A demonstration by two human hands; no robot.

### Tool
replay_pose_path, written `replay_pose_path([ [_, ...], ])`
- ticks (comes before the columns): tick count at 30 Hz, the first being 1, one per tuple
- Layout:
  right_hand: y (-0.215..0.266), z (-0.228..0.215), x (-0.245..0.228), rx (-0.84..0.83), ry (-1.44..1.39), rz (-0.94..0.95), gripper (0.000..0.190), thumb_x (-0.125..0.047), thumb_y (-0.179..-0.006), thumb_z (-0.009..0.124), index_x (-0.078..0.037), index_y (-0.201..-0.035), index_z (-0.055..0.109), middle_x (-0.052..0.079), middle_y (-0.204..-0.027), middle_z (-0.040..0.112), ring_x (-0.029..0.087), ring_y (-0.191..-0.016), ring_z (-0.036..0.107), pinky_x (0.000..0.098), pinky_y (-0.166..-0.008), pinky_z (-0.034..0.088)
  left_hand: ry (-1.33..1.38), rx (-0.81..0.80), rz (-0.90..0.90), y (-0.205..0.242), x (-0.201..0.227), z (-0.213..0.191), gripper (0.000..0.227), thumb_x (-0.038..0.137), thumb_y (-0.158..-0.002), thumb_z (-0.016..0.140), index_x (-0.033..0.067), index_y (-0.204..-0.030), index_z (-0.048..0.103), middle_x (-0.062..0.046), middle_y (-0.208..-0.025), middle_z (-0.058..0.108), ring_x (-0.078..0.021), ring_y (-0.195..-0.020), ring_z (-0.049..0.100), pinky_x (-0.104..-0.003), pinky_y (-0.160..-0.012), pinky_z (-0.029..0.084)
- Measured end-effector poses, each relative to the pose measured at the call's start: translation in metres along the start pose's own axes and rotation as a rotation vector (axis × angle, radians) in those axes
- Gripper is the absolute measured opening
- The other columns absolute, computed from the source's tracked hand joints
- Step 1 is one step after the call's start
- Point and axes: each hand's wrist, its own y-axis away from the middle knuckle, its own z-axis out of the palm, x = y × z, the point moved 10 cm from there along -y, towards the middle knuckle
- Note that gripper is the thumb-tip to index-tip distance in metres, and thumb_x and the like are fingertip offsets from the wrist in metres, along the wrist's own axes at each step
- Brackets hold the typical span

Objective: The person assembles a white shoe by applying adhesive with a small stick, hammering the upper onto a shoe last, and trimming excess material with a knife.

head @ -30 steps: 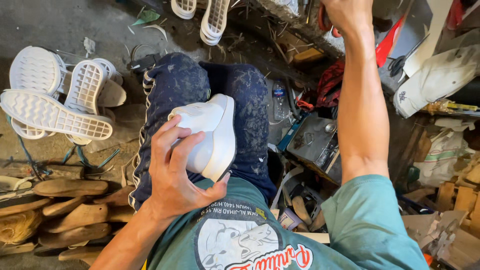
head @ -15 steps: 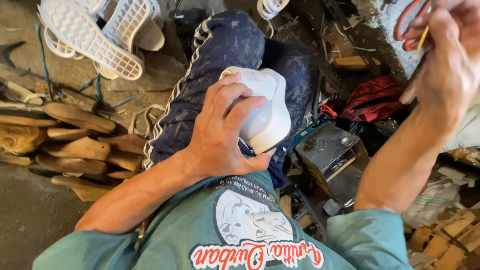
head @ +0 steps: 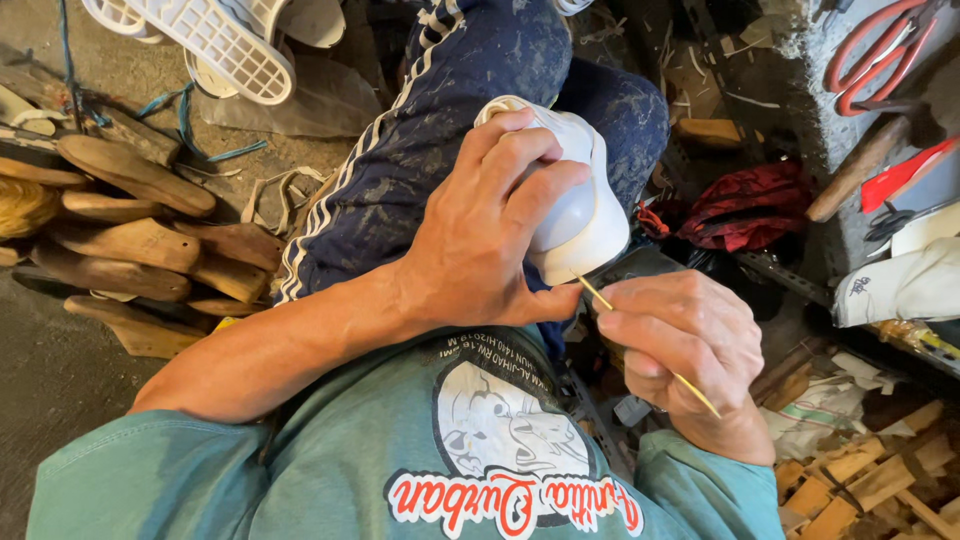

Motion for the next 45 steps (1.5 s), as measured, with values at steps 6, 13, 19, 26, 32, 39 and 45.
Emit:
replay_pose_path([
  [6,-0.004,0.016,0.0,-0.109,0.097,-0.099,0.029,-0.021,-0.107,0.043,-0.002,-0.101,0.065,0.013,-0.087,0.071,0.028,-0.072,0.071,0.0382,-0.062,0.056,-0.002,0.005,0.001,-0.002,0.003,-0.002,0.07,0.053,-0.085,0.073,-0.0007,-0.126,0.056,-0.022,-0.122,0.052,-0.0501,-0.123,0.052,-0.062,-0.11,0.048],
  [13,-0.006,0.017,0.001,-0.116,0.137,-0.136,0.029,-0.019,-0.107,0.043,-0.001,-0.099,0.065,0.014,-0.087,0.071,0.03,-0.069,0.07,0.0394,-0.061,0.055,0.001,0.002,-0.007,-0.003,0.002,-0.002,0.07,0.053,-0.085,0.076,0.0006,-0.127,0.056,-0.02,-0.123,0.051,-0.0496,-0.125,0.051,-0.061,-0.109,0.05],
  [19,-0.008,0.018,-0.001,-0.133,0.147,-0.124,0.026,-0.018,-0.106,0.045,-0.001,-0.1,0.064,0.014,-0.09,0.071,0.028,-0.073,0.071,0.0393,-0.064,0.057,0.004,-0.007,-0.016,-0.004,0.001,-0.004,0.069,0.056,-0.087,0.071,0.0009,-0.126,0.057,-0.02,-0.122,0.052,-0.0491,-0.124,0.051,-0.06,-0.108,0.049],
  [26,-0.003,0.014,0.005,-0.089,0.178,-0.117,0.026,-0.018,-0.107,0.043,-0.002,-0.099,0.062,0.014,-0.086,0.07,0.027,-0.069,0.068,0.0408,-0.062,0.056,0.012,-0.017,-0.005,0.0,-0.001,-0.003,0.07,0.05,-0.081,0.075,0.0008,-0.127,0.057,-0.021,-0.123,0.051,-0.0506,-0.124,0.051,-0.062,-0.108,0.049],
  [32,0.0,0.01,0.024,0.104,0.095,-0.056,0.038,-0.017,-0.111,0.036,0.004,-0.089,0.057,0.017,-0.073,0.067,0.03,-0.058,0.064,0.0407,-0.054,0.053,0.04,0.0,0.005,0.003,-0.003,-0.004,0.069,0.045,-0.08,0.077,0.0007,-0.129,0.054,-0.022,-0.123,0.05,-0.0518,-0.126,0.051,-0.064,-0.11,0.049],
  [39,0.0,0.02,0.028,0.033,-0.011,-0.04,0.036,-0.02,-0.11,0.037,0.0,-0.089,0.059,0.013,-0.075,0.067,0.026,-0.06,0.065,0.0394,-0.056,0.054,0.05,0.006,0.01,0.006,-0.004,-0.006,0.064,0.05,-0.088,0.07,0.0017,-0.127,0.055,-0.021,-0.121,0.052,-0.0528,-0.127,0.051,-0.063,-0.109,0.05],
  [45,0.008,0.014,0.04,0.205,-0.076,0.033,0.038,-0.022,-0.113,0.037,0.003,-0.09,0.054,0.015,-0.069,0.064,0.028,-0.054,0.061,0.039,-0.05,0.052,0.07,-0.022,0.016,0.013,-0.007,-0.005,0.067,0.048,-0.086,0.075,0.0028,-0.13,0.053,-0.022,-0.124,0.051,-0.0532,-0.129,0.049,-0.065,-0.109,0.051],
])
